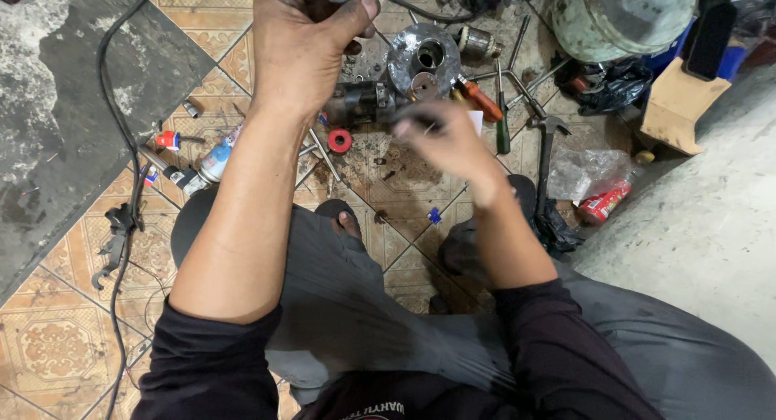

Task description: The person sits on the floor and works on a cylindrical mechanical part, using pliers to remove a small ring and a screwdriver to adjust internal components. They handle small metal pieces and a white paper box, placing items on the floor.

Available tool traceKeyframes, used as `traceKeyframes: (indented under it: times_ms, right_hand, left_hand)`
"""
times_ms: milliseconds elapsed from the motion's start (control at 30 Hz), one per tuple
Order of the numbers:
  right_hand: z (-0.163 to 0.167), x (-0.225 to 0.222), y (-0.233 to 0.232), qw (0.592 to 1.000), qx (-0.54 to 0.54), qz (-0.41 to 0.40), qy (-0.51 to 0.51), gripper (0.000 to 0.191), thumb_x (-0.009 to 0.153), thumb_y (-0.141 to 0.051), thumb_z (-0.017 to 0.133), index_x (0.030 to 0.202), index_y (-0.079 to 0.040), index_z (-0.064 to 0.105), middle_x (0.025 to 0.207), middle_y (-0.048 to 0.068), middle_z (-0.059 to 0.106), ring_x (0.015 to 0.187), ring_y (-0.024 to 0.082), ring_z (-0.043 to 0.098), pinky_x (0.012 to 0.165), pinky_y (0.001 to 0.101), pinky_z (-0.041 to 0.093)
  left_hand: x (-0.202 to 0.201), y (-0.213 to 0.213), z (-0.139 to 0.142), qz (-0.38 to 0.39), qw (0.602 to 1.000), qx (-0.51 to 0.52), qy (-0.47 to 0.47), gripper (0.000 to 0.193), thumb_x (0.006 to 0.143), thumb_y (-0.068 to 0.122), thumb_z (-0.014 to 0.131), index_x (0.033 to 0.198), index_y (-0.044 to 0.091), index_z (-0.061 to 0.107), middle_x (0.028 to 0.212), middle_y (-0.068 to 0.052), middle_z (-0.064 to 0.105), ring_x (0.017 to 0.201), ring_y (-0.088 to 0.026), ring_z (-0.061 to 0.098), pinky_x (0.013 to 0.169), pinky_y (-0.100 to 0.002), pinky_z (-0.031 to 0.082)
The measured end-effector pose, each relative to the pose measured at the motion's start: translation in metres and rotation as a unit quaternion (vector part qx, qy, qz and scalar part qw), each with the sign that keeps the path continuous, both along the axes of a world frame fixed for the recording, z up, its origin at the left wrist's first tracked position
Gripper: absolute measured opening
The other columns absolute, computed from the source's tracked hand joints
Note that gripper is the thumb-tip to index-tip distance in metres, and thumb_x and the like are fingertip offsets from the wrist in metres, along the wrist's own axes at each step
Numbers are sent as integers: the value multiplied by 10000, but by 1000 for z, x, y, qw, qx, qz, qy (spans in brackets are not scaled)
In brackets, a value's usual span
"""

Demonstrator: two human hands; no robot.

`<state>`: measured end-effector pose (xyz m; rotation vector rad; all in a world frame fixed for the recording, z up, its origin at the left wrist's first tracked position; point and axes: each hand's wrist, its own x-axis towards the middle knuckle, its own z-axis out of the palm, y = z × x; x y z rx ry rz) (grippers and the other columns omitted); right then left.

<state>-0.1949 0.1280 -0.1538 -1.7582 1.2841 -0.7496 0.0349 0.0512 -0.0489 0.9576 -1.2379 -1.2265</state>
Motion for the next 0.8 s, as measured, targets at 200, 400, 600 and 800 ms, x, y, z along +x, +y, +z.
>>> traceKeyframes:
  times_ms: [200,400,600,800]
  right_hand:
    - [-91,75,30,972,26,130,193,218,892,-188,686,1056,-56,745,987,177,735,872,338,720,784,457,581]
    - [-114,70,52,949,-62,7,310,204,868,-117,619,1038,-42,705,1150,185,637,935,380,685,690,473,582]
    - [-106,63,52,923,-137,-8,360,172,784,-104,631,937,-69,703,1111,147,653,982,336,687,684,415,600]
    - [-96,52,50,925,-128,-9,358,165,895,-142,621,1021,-51,677,1073,158,657,967,334,678,768,438,596]
  left_hand:
    - [-2,0,13,0,998,50,-23,126,962,33,781,1073,-5,735,926,-53,779,765,-110,742,659,-249,582]
    - [-8,4,20,-18,996,84,18,135,988,13,691,1114,-26,721,924,-83,775,772,-124,747,698,-254,619]
    - [-30,8,10,-49,997,57,-35,78,981,-17,702,1049,-44,728,932,-102,778,815,-131,754,754,-256,630]
    - [-64,28,-6,-55,976,47,-207,86,886,68,789,966,38,793,886,-69,785,775,-148,722,729,-298,580]
